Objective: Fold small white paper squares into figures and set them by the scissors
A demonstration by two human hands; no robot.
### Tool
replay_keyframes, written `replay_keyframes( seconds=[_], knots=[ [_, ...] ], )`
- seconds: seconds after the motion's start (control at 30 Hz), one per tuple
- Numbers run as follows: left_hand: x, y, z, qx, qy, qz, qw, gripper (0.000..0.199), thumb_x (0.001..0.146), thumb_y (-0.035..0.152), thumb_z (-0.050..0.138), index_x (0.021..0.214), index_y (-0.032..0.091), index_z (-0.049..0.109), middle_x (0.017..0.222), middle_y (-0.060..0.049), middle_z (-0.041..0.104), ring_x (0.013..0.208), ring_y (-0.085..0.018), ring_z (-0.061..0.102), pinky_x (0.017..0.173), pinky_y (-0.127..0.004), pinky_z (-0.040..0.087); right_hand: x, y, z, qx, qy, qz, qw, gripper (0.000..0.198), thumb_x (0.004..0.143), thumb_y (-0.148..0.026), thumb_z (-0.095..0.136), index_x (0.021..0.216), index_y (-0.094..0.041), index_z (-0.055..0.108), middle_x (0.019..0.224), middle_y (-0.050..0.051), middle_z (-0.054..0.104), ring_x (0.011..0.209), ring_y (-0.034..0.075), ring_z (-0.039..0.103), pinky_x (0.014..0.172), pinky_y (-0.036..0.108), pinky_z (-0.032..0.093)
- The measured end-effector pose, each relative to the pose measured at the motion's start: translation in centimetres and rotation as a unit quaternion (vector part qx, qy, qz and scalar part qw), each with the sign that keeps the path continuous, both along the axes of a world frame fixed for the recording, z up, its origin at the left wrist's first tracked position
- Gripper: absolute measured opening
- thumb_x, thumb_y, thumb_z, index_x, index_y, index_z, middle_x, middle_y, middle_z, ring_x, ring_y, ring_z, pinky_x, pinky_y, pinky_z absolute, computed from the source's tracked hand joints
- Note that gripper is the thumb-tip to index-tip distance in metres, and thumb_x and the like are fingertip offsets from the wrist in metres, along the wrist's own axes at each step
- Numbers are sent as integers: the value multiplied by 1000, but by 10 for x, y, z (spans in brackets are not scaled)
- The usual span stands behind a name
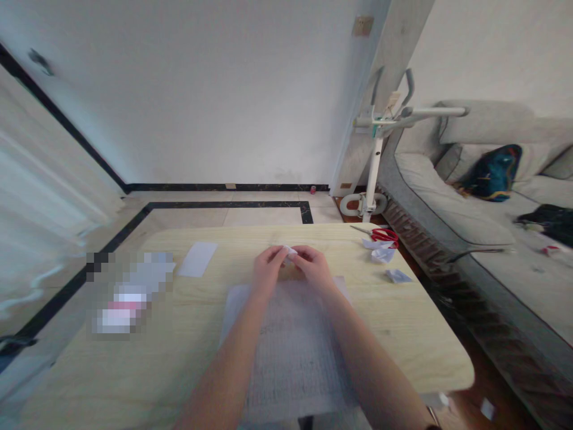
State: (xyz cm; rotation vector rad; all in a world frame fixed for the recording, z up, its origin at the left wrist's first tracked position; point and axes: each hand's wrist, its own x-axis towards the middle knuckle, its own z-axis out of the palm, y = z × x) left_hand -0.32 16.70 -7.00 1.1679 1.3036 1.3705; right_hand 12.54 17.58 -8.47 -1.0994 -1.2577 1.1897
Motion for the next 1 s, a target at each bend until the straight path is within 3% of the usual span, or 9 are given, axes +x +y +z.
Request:
replay_keyframes(
  seconds=[0.3, 0.7, 1.0],
  knots=[
    [1, -1, 2, 9, 1, 19, 1000, 27, 73, 40, 64, 77, 14, 71, 73, -4, 66, 64, -13, 55, 56, -22, 43, -1, -2, 3, -3, -7, -9, 1000, 22, 72, -39, 67, 78, -18, 71, 65, 1, 63, 59, 13, 51, 55, 25, 39],
    [1, -1, 0, 7, -5, -10, 1000, 31, 75, 43, 62, 80, 14, 70, 71, -4, 65, 61, -13, 56, 54, -22, 43, -1, -3, 10, -19, 38, -14, 999, 22, 67, -39, 70, 73, -18, 72, 59, 0, 60, 54, 12, 47, 54, 26, 37],
    [1, -1, 0, -2, -23, 2, 1000, 28, 74, 41, 64, 80, 15, 70, 73, -4, 66, 64, -13, 57, 56, -22, 43, -3, -4, 8, -16, 43, -4, 999, 26, 74, -42, 63, 72, -16, 69, 51, -2, 49, 50, 10, 42, 50, 25, 32]
  ],
)
